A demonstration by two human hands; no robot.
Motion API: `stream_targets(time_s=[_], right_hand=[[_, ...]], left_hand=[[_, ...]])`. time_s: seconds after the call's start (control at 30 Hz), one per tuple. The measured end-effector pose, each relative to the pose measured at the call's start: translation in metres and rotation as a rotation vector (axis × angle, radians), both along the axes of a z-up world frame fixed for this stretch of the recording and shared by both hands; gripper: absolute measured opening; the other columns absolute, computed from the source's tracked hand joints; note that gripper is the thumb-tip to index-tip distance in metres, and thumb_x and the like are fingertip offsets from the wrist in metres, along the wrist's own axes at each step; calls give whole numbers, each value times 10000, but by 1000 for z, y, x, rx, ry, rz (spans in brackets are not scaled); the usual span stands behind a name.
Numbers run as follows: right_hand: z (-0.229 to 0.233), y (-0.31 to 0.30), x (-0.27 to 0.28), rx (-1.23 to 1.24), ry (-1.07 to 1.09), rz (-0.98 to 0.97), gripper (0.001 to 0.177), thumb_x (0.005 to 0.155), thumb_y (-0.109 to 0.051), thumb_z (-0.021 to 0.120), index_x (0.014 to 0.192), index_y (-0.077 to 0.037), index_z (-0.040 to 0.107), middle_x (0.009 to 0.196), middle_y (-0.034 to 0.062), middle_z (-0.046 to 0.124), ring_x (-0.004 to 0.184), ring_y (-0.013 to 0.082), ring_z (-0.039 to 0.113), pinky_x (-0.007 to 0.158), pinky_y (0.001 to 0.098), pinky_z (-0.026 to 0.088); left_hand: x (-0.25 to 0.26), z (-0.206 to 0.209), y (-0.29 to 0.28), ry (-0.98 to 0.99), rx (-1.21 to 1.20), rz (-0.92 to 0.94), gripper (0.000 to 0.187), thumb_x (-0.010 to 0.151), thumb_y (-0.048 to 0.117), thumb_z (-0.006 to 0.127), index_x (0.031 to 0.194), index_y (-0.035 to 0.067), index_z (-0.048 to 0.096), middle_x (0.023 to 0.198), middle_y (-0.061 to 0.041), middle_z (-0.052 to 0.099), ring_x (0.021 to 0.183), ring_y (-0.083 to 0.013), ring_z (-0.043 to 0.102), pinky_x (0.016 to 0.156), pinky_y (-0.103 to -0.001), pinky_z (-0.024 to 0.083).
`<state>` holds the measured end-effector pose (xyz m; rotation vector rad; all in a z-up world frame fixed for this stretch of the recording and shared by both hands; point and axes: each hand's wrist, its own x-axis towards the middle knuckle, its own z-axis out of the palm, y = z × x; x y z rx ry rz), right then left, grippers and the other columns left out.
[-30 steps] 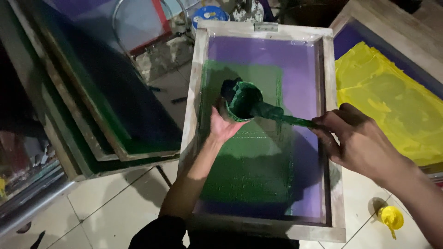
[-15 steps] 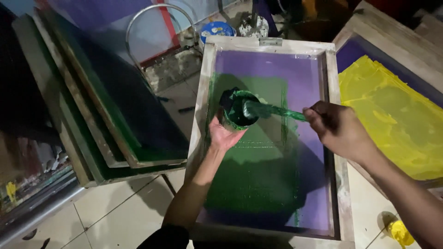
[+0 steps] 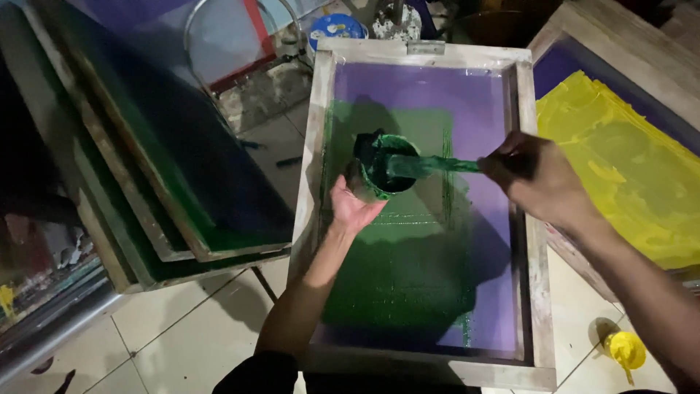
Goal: Spreading green ink onto a screen printing frame using a spatula
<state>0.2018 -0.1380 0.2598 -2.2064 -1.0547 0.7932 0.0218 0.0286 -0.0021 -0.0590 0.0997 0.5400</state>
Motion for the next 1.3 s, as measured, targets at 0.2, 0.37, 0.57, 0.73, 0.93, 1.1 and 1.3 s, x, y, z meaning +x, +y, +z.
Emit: stream_targets(time_s=[0.2,0.37,0.57,0.73,0.93,1.1,1.3], right_hand=[[39,0,-4,-159,-199,-22,248,956,-229,678,957,16,717,923,187,768,765,309,688,678,436,508],[56,-3,-6,-164,-309,-27,214,931,-221,721,890,-13,748,733,161,703,640,228,541,588,386,395],[61,-8,-2,-97,-424,-18,231,924,-241,708,810,-40,703,649,135,636,575,247,501,587,395,380],[53,-23,5,71,-489,188,184,962,-175,659,865,-20,673,553,93,630,402,151,483,475,319,408],[-3,-34,17,344,-581,480,179,936,-88,519,1073,-59,630,780,97,651,519,175,621,503,331,547],[-56,-38,28,474,-839,699,118,1013,-102,615,992,-127,502,868,73,568,782,205,484,562,332,467],[-60,-42,54,328,-1073,861,386,652,-57,746,978,-133,554,908,83,625,893,281,560,806,425,515]], left_hand=[[-1,-9,-1,103,-42,-26,794,1026,638,199,1521,58,421,1519,-270,450,1451,-391,392,1222,-556,303],[3,-9,-2,100,-260,-119,967,942,761,276,1573,29,277,1587,-308,315,1455,-407,348,1200,-544,336],[0,-8,0,115,-80,-79,894,975,718,138,1575,88,343,1589,-298,325,1466,-417,327,1202,-546,320],[-3,17,-2,-37,121,22,656,1008,475,357,1505,60,462,1522,-298,412,1415,-447,388,1169,-587,385],[-1,-3,0,14,-96,-11,799,975,614,272,1558,80,384,1578,-288,350,1463,-437,331,1217,-592,286],[-3,11,-3,98,-116,-44,917,944,711,5,1604,146,298,1649,-258,245,1530,-422,205,1255,-605,107],[-1,-5,-1,20,-245,-55,1034,914,823,74,1597,79,299,1603,-337,277,1454,-484,318,1161,-639,328]])
